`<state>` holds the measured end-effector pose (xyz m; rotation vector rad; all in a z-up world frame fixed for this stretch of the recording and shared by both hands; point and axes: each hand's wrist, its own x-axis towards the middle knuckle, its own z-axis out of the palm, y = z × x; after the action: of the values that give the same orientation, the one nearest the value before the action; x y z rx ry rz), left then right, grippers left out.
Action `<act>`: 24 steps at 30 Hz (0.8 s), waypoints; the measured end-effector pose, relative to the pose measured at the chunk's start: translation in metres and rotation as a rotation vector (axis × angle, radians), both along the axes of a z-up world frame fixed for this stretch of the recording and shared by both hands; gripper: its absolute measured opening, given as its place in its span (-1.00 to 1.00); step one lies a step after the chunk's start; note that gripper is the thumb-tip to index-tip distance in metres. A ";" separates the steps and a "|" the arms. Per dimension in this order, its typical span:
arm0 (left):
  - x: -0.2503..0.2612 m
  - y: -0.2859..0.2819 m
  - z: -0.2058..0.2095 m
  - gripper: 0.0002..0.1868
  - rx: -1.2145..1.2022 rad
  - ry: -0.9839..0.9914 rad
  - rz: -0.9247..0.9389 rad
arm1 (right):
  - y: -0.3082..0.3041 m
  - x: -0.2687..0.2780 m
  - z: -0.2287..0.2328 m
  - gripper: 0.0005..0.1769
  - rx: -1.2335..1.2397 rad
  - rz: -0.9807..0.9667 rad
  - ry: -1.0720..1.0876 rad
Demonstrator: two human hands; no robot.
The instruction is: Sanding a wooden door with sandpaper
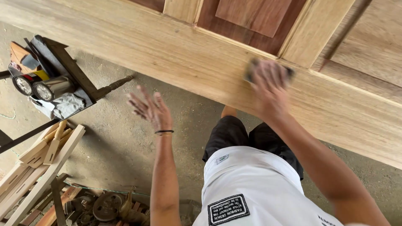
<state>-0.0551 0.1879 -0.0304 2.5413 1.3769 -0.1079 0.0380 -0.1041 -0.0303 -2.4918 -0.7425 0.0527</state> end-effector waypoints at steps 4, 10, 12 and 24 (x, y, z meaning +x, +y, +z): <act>-0.007 -0.022 -0.002 -0.32 -0.149 -0.057 -0.092 | 0.073 0.041 0.028 -0.35 -0.165 0.198 0.130; -0.043 0.019 -0.036 -0.36 -0.261 0.124 0.089 | -0.051 -0.001 0.044 -0.59 0.469 -0.374 0.394; -0.065 0.030 -0.044 -0.36 -0.313 0.207 0.186 | -0.102 -0.024 0.050 -0.92 0.931 -0.791 0.597; -0.085 0.028 -0.033 -0.40 -0.412 0.128 0.243 | 0.121 0.015 0.028 -0.65 0.055 0.106 -0.178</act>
<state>-0.1403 0.2156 -0.0632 2.0467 1.5153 -0.4641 0.0531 0.0174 -0.0024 -2.4255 -0.9360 -0.1509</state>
